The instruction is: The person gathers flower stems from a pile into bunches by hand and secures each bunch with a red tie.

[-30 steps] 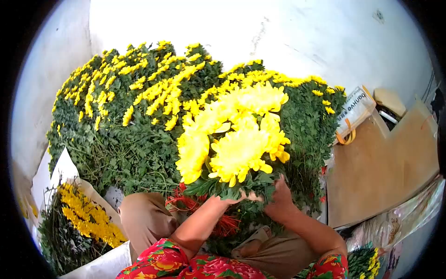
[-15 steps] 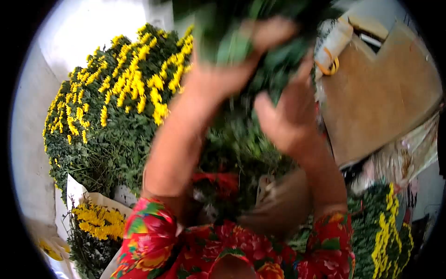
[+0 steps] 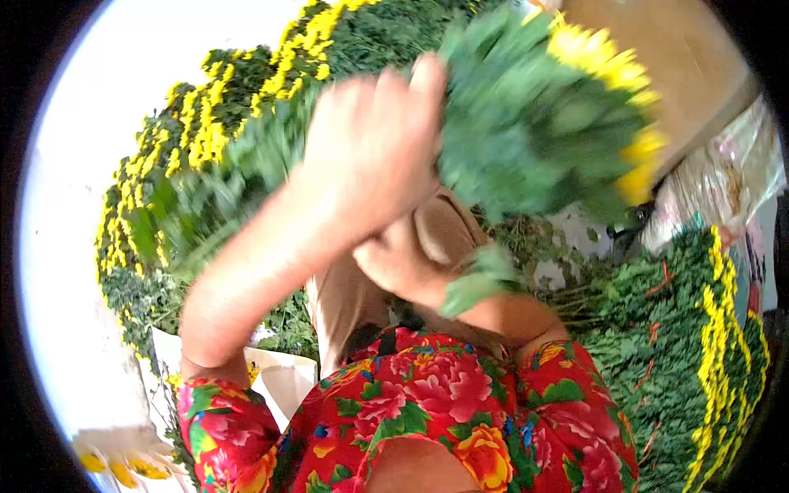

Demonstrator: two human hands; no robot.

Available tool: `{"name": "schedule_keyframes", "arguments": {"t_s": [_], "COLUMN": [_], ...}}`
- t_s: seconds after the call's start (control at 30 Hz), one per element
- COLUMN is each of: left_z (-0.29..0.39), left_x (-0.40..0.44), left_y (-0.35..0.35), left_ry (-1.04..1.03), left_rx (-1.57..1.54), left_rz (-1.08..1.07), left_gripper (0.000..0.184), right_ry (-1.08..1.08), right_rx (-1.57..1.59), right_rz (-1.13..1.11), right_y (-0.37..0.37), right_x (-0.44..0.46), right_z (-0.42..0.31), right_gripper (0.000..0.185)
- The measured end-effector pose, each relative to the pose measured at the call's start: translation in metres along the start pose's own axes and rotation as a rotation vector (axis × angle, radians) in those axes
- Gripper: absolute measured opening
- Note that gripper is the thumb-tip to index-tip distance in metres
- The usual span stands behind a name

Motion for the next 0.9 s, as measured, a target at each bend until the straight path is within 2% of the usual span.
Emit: {"name": "schedule_keyframes", "arguments": {"t_s": [0.07, 0.1, 0.17, 0.23, 0.3, 0.33, 0.37, 0.4, 0.43, 0.47, 0.53, 0.57, 0.6, 0.63, 0.7, 0.77, 0.83, 0.9], "left_z": [0.010, 0.014, 0.019, 0.023, 0.024, 0.027, 0.029, 0.031, 0.032, 0.031, 0.033, 0.037, 0.036, 0.034, 0.020, -0.008, -0.034, -0.044], "left_x": [-0.017, -0.025, -0.036, -0.044, -0.045, -0.048, -0.051, -0.054, -0.056, -0.057, -0.063, -0.068, -0.074, -0.080, -0.084, -0.094, -0.099, -0.104], "left_y": [-0.065, -0.092, -0.132, -0.153, -0.167, -0.167, -0.168, -0.173, -0.176, -0.178, -0.179, -0.177, -0.169, -0.164, -0.158, -0.144, -0.099, -0.108], "left_ry": [0.082, 0.094, 0.117, 0.135, 0.152, 0.158, 0.167, 0.175, 0.206, 0.234, 0.224, 0.178, 0.148, 0.100, 0.013, -0.032, 0.039, 0.076], "left_rx": [-0.036, -0.043, -0.070, -0.064, -0.053, -0.016, 0.025, 0.060, 0.013, -0.065, -0.153, -0.162, -0.339, -0.464, -0.704, -1.070, -0.601, -0.502], "left_rz": [-0.179, -0.192, -0.233, -0.238, -0.237, -0.158, -0.087, -0.017, -0.066, -0.096, -0.150, -0.169, -0.181, -0.136, -0.152, -0.191, -0.107, -0.142], "left_gripper": [0.056, 0.061, 0.062, 0.060, 0.058, 0.055, 0.052, 0.049, 0.049, 0.053, 0.065, 0.073, 0.089, 0.097, 0.101, 0.107, 0.119, 0.128], "right_ry": [-0.211, -0.285, -0.382, -0.425, -0.441, -0.521, -0.618, -0.288, -0.002, -0.002, 0.108, -0.004, -0.014, -0.027, -0.047, -0.087, -0.028, -0.135], "right_rx": [0.017, -0.002, -0.063, -0.103, -0.133, -0.115, -0.356, -0.384, -0.495, -0.892, -1.175, -1.307, -1.363, -1.420, -1.481, -1.541, -1.675, -1.563], "right_rz": [-0.020, -0.066, -0.209, -0.379, -0.612, -0.808, -1.243, -1.042, -0.881, -0.912, -0.834, -0.861, -0.891, -0.916, -0.921, -0.919, -0.931, -0.957], "right_y": [0.000, 0.002, 0.004, -0.001, -0.006, -0.007, -0.010, -0.001, 0.008, 0.013, 0.031, 0.037, 0.048, 0.053, 0.056, 0.058, 0.060, 0.060], "right_x": [-0.037, -0.052, -0.071, -0.082, -0.094, -0.098, -0.103, -0.087, -0.069, -0.045, -0.017, -0.006, -0.005, -0.006, -0.010, -0.012, -0.016, -0.013], "right_z": [0.057, 0.080, 0.112, 0.109, 0.078, 0.045, 0.026, -0.017, -0.053, -0.075, -0.069, -0.054, -0.029, -0.010, 0.000, 0.006, 0.012, 0.004], "right_gripper": [0.050, 0.050, 0.050, 0.051, 0.048, 0.042, 0.032, 0.025, 0.032, 0.051, 0.099, 0.110, 0.107, 0.104, 0.103, 0.101, 0.113, 0.104]}}
Point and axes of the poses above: each hand's wrist, its own x-axis towards the middle knuckle, its own y-axis out of the back of the hand, z = x × y, the point moved 7 cm from there along x, towards the middle knuckle, and after that the axes turned 13 degrees about -z, right-handed, at the moved point
